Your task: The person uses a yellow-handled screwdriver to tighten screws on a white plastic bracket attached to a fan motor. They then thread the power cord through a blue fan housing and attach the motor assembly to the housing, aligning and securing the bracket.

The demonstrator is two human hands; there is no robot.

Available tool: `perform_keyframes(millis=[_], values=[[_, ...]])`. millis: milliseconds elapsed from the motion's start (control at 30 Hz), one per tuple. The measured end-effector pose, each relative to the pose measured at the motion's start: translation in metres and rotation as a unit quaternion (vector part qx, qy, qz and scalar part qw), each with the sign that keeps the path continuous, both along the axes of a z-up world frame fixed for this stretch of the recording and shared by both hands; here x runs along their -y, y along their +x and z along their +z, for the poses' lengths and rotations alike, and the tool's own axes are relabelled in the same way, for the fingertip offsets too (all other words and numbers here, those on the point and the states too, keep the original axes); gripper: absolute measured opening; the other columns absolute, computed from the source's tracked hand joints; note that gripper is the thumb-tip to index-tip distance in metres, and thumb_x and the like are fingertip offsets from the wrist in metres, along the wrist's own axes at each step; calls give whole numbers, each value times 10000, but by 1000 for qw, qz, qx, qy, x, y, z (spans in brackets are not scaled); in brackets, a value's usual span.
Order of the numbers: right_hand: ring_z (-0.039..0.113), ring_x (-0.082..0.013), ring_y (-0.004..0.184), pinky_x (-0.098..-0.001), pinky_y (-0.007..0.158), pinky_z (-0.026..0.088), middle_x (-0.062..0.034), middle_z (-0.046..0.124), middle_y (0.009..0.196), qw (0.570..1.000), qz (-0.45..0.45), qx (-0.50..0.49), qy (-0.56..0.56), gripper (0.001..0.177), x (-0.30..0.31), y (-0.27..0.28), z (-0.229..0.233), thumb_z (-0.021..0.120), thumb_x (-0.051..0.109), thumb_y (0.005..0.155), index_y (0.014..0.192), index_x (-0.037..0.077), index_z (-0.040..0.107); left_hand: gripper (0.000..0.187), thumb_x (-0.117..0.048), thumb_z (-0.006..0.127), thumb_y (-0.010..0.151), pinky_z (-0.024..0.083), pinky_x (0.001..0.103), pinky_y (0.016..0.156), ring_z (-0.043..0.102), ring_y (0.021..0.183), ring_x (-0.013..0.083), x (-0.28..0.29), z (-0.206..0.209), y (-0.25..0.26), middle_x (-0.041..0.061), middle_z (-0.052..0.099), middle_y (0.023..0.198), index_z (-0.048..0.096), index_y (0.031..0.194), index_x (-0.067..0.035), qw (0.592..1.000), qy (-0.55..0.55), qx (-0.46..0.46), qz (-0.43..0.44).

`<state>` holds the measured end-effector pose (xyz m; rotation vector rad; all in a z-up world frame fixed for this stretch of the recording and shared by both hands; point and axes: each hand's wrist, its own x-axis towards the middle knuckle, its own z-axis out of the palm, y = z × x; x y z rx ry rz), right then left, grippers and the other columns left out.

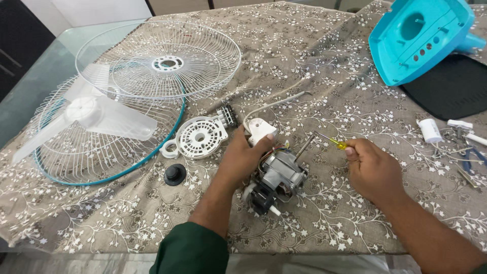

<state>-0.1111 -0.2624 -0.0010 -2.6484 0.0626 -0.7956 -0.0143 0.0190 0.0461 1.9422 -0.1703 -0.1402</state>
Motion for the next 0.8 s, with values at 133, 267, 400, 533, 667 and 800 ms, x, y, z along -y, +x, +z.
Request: perform_keyframes(millis=[133, 267, 400, 533, 667, 800], values=[[660, -201, 602, -365, 552, 542, -68, 710, 790, 993, -27, -109, 23, 276, 3, 1, 5, 524, 326, 1076, 1167, 114, 676, 620, -444, 713, 867, 561, 416, 901, 734, 1028, 288, -7, 15, -12, 168, 739, 1167, 608, 1330, -46, 992, 127, -15, -10], [665, -194, 566, -374, 509, 542, -53, 711, 789, 987, -30, -144, 59, 297, 6, 4, 10, 535, 303, 1025, 1246, 127, 625, 678, -419, 749, 903, 570, 426, 886, 710, 1063, 330, -13, 20, -23, 240, 667, 1251, 565, 1369, 38, 974, 158, 163, 3], [684, -183, 575, -343, 492, 540, -56, 738, 868, 988, -15, -143, 48, 354, 4, 4, 15, 593, 227, 947, 1286, 128, 586, 702, -412, 679, 870, 641, 384, 715, 775, 966, 262, -22, 26, -40, 194, 643, 1303, 517, 1399, 20, 995, 66, 81, 2], [705, -200, 643, -356, 560, 572, -85, 757, 908, 990, -25, -140, 26, 283, -1, 1, 18, 577, 236, 997, 1270, 199, 640, 717, -452, 637, 916, 635, 388, 809, 744, 1028, 269, -27, 30, -59, 196, 618, 1324, 482, 1451, -1, 995, 63, 73, -12], [732, -246, 735, -417, 646, 612, -124, 746, 1063, 992, -40, -108, 56, 317, 4, -6, 27, 523, 236, 1016, 1309, 207, 640, 782, -529, 657, 887, 588, 434, 910, 709, 1104, 292, -32, 31, -81, 199, 638, 1314, 502, 1447, -5, 987, 100, 121, -27], [706, -360, 970, -515, 888, 551, -187, 720, 1170, 990, -77, -113, -21, 320, 28, -13, 35, 507, 213, 1047, 1331, 169, 648, 938, -586, 772, 771, 513, 464, 1007, 602, 1233, 339, -31, 25, -94, 214, 550, 1379, 461, 1464, -35, 983, 162, 76, -49]])
